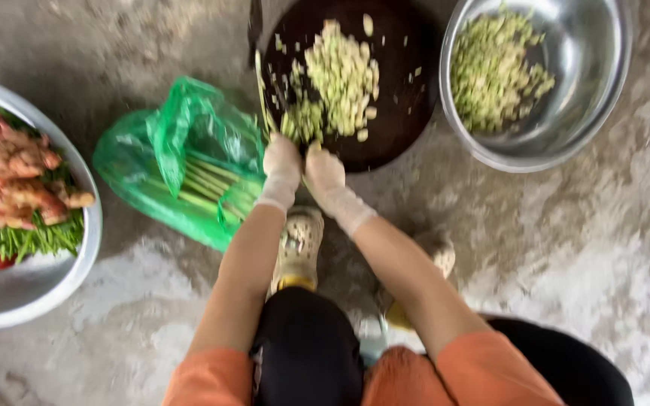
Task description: The person sits on a low stool and uses a knife to chop green stalks on a wooden cutting board. They gather the chopped pieces and transfer them into a metal bowl. The person then retrieves more stalks from a green plastic bag and continues chopping.
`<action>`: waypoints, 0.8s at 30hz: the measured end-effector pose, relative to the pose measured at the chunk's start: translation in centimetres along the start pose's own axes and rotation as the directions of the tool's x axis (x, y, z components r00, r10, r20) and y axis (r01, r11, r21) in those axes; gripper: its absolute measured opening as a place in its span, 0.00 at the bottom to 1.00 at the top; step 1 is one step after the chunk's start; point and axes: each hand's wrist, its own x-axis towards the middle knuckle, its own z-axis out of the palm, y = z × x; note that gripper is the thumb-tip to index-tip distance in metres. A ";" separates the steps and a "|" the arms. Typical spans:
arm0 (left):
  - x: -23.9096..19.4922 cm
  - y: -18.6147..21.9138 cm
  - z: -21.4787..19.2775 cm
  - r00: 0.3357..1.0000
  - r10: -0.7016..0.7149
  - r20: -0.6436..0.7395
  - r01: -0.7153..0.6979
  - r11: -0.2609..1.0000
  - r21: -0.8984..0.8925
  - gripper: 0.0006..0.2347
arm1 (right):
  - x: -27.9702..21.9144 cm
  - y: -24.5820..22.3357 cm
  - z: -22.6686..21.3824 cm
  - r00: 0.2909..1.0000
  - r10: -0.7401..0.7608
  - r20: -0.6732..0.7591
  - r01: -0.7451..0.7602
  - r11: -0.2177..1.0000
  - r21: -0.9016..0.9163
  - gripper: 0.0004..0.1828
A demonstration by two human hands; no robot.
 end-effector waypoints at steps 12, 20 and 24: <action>-0.8 1.1 -2.1 0.997 -0.069 0.024 0.070 0.995 -0.075 0.14 | 4.0 5.8 -5.6 0.996 0.094 -0.012 -0.094 0.995 -0.035 0.17; -1.5 1.3 -3.6 0.995 -0.053 0.088 0.054 0.998 -0.015 0.21 | 0.2 5.3 -10.0 0.859 0.163 0.484 -0.364 0.861 0.355 0.19; -2.0 1.5 -4.3 0.995 -0.054 0.080 0.054 0.999 0.002 0.22 | 0.0 7.7 -11.7 0.883 0.217 0.417 -0.428 0.739 0.521 0.19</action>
